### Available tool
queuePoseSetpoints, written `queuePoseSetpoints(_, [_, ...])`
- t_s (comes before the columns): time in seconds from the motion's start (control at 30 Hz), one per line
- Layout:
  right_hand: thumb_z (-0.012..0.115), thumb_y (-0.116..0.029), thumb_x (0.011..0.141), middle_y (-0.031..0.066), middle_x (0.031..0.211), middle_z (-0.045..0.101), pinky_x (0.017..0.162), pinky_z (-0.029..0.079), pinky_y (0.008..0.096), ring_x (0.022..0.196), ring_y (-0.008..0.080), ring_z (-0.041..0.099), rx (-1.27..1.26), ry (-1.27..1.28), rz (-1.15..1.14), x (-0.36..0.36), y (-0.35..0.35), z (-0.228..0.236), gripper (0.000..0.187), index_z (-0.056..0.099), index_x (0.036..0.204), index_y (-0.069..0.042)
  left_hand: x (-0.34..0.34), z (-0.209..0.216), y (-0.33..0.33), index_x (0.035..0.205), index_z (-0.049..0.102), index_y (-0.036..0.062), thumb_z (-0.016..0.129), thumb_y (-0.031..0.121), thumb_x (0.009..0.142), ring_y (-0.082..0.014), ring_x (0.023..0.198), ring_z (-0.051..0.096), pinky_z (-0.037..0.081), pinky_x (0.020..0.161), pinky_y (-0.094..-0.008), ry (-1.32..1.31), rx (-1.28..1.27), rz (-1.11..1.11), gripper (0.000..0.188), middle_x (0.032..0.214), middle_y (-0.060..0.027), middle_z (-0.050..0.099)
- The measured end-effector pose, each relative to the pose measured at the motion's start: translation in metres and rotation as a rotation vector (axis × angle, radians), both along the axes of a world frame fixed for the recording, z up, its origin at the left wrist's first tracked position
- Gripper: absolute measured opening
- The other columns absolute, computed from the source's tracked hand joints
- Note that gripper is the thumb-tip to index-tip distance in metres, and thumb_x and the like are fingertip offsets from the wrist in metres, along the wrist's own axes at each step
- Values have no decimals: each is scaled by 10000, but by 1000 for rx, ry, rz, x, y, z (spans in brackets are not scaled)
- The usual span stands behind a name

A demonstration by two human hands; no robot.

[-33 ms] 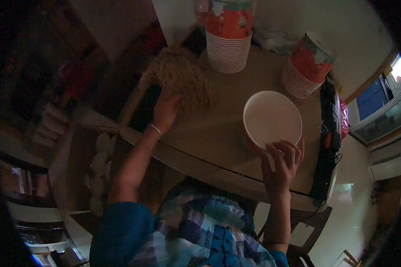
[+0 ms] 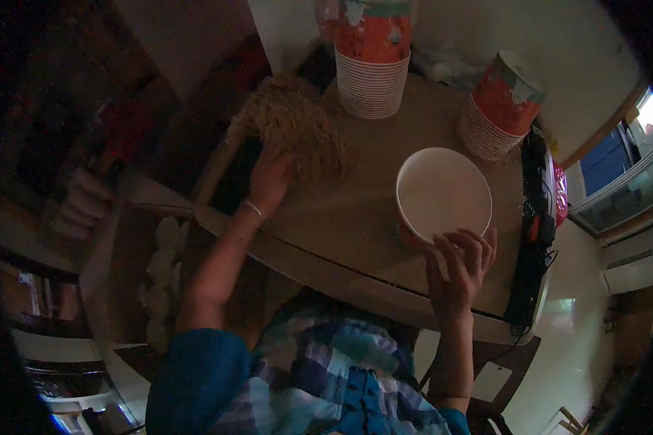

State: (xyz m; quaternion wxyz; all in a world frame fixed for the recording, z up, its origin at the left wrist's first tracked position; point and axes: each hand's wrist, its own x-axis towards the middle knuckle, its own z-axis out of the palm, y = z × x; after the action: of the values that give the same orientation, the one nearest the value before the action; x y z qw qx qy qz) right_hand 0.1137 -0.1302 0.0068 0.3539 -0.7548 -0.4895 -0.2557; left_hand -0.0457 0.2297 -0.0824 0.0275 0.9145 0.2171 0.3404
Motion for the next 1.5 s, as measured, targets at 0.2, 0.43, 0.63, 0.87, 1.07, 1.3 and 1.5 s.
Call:
queuePoseSetpoints(0.2, [739, -70, 720, 57, 984, 605, 1103, 276, 563, 1054, 276, 561, -24, 5, -22, -1, -12, 0, 237, 684, 947, -114, 10, 24, 2, 1115, 615, 105, 588, 55, 783, -376, 1126, 511, 418, 975, -473, 57, -462, -187, 337, 1168, -158, 567])
queuePoseSetpoints(0.43, [729, -40, 741, 61, 955, 613, 1102, 279, 563, 1043, 273, 575, 31, 33, 21, -5, -10, -1, 199, 689, 922, -113, 10, 12, 20, 1038, 601, 69, 555, 62, 795, -359, 1100, 528, 447, 942, -426, 271, 217, -102, 248, 1163, -144, 572])
queuePoseSetpoints(0.63, [721, -37, 750, 63, 954, 613, 1102, 281, 565, 1036, 274, 577, 28, 48, 28, -6, -13, 1, 192, 690, 925, -111, 1, 17, 21, 1047, 594, 46, 554, 60, 804, -354, 1098, 544, 460, 936, -424, 273, 214, -153, 247, 1162, -144, 573])
queuePoseSetpoints(0.87, [707, -24, 762, 67, 925, 609, 1014, 367, 561, 971, 284, 582, 113, -47, 29, -11, -15, -6, 162, 686, 910, -85, -3, 18, -3, 1040, 589, 42, 601, 45, 779, -346, 1088, 559, 488, 898, -400, 376, 212, -86, 261, 1141, -150, 578])
queuePoseSetpoints(1.07, [657, 3, 790, 120, 910, 611, 725, 472, 458, 842, 301, 599, 38, 260, 391, -38, -27, -30, 144, 661, 924, -52, -1, 57, -101, 970, 632, 73, 652, 66, 824, -287, 947, 634, 532, 766, -378, -24, -238, -400, 148, 1109, -95, 623])
queuePoseSetpoints(1.3, [624, -8, 845, 137, 934, 626, 694, 502, 336, 835, 281, 613, 53, 717, 228, -67, 8, -58, 161, 664, 999, -29, 26, 82, -182, 974, 601, 46, 646, 6, 835, -223, 803, 623, 519, 705, -320, -170, -587, -525, 151, 905, -85, 610])
queuePoseSetpoints(1.5, [708, -31, 773, 106, 898, 631, 675, 520, 331, 803, 261, 627, 237, 611, 71, -57, 12, -50, 234, 664, 1001, -60, 29, 71, -215, 914, 589, 34, 656, 7, 828, -260, 754, 630, 511, 659, -336, -158, -753, -553, 112, 844, -113, 603])
